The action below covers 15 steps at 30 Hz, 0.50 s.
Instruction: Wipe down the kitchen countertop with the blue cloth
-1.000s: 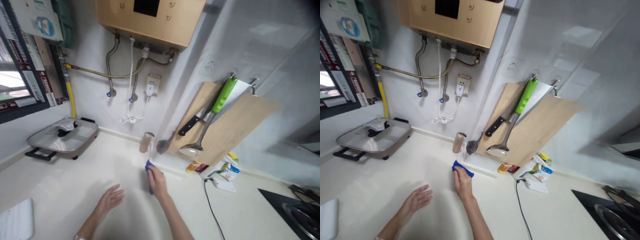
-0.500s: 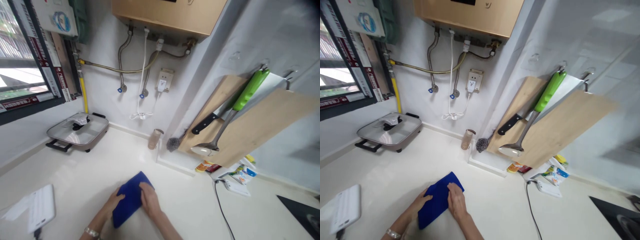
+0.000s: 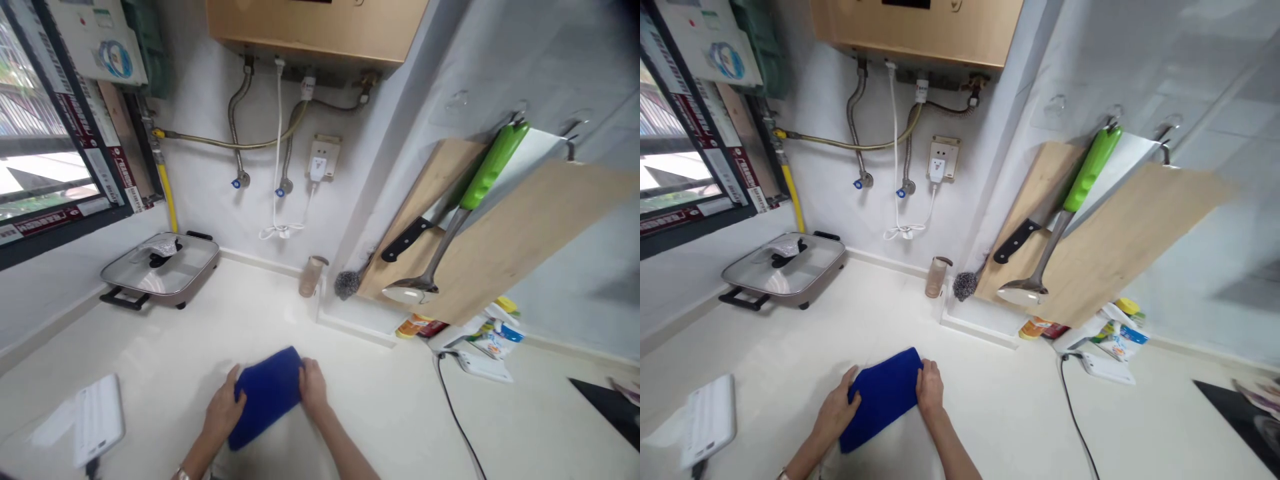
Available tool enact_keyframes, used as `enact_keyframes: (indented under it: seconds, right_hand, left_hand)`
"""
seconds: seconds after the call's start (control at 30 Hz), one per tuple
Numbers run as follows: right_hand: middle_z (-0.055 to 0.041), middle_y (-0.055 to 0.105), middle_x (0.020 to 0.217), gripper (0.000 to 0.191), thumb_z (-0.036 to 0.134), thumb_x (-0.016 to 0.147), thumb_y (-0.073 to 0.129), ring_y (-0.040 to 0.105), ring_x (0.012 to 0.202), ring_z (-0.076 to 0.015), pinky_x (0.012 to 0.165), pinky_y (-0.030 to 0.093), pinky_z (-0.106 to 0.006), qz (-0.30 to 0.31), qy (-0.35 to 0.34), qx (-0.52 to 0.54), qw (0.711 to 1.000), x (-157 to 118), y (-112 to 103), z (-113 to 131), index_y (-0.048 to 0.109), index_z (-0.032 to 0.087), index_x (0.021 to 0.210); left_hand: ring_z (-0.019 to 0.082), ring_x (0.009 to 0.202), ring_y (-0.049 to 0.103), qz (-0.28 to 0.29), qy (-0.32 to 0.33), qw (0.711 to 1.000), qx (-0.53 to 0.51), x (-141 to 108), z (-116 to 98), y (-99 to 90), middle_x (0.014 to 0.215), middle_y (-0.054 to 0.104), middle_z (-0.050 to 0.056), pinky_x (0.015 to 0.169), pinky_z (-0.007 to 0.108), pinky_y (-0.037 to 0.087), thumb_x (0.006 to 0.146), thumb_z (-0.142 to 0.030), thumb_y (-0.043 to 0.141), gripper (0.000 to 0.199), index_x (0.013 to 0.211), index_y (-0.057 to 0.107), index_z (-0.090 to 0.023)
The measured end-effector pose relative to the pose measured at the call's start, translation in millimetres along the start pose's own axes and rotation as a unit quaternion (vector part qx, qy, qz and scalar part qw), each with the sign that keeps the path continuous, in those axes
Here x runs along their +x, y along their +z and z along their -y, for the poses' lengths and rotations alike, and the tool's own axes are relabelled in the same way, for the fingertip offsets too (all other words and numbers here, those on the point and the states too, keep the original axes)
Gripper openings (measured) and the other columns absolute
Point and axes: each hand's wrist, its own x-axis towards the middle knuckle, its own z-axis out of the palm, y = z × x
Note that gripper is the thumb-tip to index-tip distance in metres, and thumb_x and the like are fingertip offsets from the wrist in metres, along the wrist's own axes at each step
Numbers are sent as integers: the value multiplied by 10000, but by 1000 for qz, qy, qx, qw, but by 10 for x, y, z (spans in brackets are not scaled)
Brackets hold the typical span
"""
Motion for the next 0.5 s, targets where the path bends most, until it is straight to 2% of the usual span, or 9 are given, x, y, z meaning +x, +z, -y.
enact_keyframes:
  seconds: [0.13, 0.2, 0.3, 0.4, 0.5]
  right_hand:
    - [-82, 663, 959, 310, 264, 985, 315, 663, 865, -209, 782, 550, -346, -19, 6, 18, 1000, -181, -263, -37, 600, 205, 1091]
    - [-114, 659, 1051, 332, 286, 991, 312, 659, 955, -232, 840, 551, -384, -29, 16, 12, 999, -307, -413, -122, 586, 205, 1161]
    - [-186, 618, 1239, 398, 303, 987, 313, 618, 1120, -298, 923, 535, -484, -50, 14, -31, 998, -433, -546, -255, 555, 179, 1278]
    - [-183, 607, 1326, 427, 269, 987, 333, 568, 1242, -294, 1020, 497, -520, -25, -78, -53, 995, -420, -497, -186, 528, 154, 1350]
    - [-107, 534, 1460, 474, 215, 976, 365, 443, 1392, -252, 1159, 370, -542, 88, -210, -41, 973, -302, -343, 128, 458, 199, 1441]
  left_hand:
    - [279, 1082, 673, -27, 60, 997, 28, 181, -77, 9, 1113, 721, 144, 942, 406, 524, 925, -367, 411, 615, 1505, 348, -170]
    - [270, 1058, 681, -42, 67, 996, 30, 294, -45, -9, 1095, 731, 110, 920, 399, 537, 934, -410, 412, 577, 1477, 399, -215]
    - [291, 1118, 649, -97, 65, 992, 49, 446, 121, -108, 1230, 674, 160, 970, 453, 519, 947, -414, 349, 562, 1434, 446, -150]
    - [309, 1277, 537, -162, 78, 981, 71, 576, 335, -282, 1395, 539, 244, 1107, 482, 417, 944, -412, 318, 626, 1426, 412, -24]
    - [325, 1403, 393, -195, 111, 970, 97, 667, 498, -410, 1465, 465, 255, 1179, 516, 317, 937, -429, 337, 654, 1424, 411, 2]
